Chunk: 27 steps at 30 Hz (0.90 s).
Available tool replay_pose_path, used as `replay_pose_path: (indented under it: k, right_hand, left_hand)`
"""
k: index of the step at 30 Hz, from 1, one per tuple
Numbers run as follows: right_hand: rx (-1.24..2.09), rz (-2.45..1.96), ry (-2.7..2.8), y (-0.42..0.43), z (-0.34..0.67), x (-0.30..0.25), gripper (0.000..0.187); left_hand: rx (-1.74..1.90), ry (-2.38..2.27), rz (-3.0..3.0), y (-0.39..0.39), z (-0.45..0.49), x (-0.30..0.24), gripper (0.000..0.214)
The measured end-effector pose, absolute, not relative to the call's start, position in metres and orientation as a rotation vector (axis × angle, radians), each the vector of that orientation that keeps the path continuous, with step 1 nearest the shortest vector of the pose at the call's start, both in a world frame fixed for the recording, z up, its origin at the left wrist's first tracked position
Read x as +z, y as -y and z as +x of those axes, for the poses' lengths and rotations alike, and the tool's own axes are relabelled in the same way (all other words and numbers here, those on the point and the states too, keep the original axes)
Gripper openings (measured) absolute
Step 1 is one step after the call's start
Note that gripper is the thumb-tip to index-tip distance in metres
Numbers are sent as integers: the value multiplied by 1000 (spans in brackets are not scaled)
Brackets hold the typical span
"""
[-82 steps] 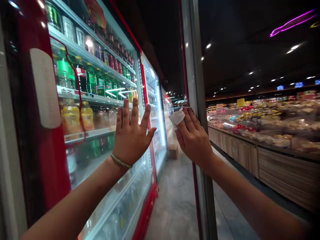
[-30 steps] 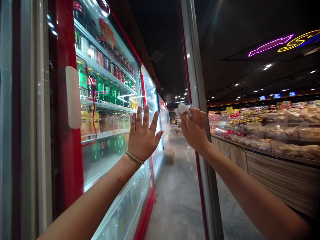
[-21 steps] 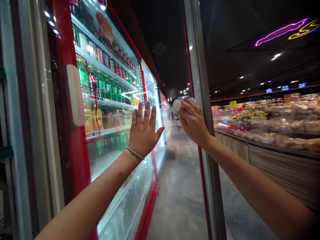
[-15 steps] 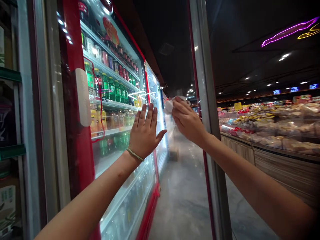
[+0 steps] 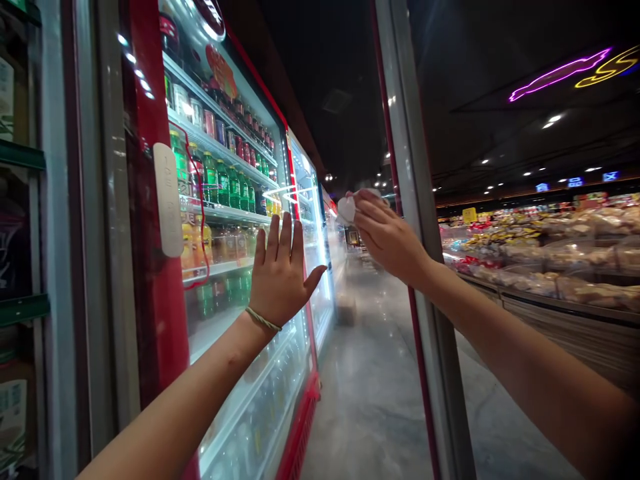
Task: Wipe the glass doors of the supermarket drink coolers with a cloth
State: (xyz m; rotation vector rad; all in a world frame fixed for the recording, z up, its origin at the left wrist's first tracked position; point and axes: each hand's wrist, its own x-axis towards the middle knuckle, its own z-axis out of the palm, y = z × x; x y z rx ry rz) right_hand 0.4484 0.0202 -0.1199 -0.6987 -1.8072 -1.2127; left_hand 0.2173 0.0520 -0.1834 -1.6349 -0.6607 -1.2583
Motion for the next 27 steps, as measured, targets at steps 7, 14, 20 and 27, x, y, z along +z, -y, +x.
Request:
replay_pose_path:
  k: [7, 14, 20, 27]
  right_hand:
    - [-1231, -646, 1894, -22, 436, -115, 40]
    - [-1208, -672, 1775, -19, 426, -100, 41]
    - [-1248, -618, 1930, -20, 414, -100, 44]
    - [-1244, -610, 1934, -24, 397, -96, 44]
  left_hand:
    - [-1182, 597, -1622, -46, 190, -183, 69]
    - [-1178, 600, -1577, -43, 146, -176, 49]
    - [-1222, 604, -1554, -46, 137, -177, 47]
    - [-1237, 574, -1544, -47, 134, -182, 45]
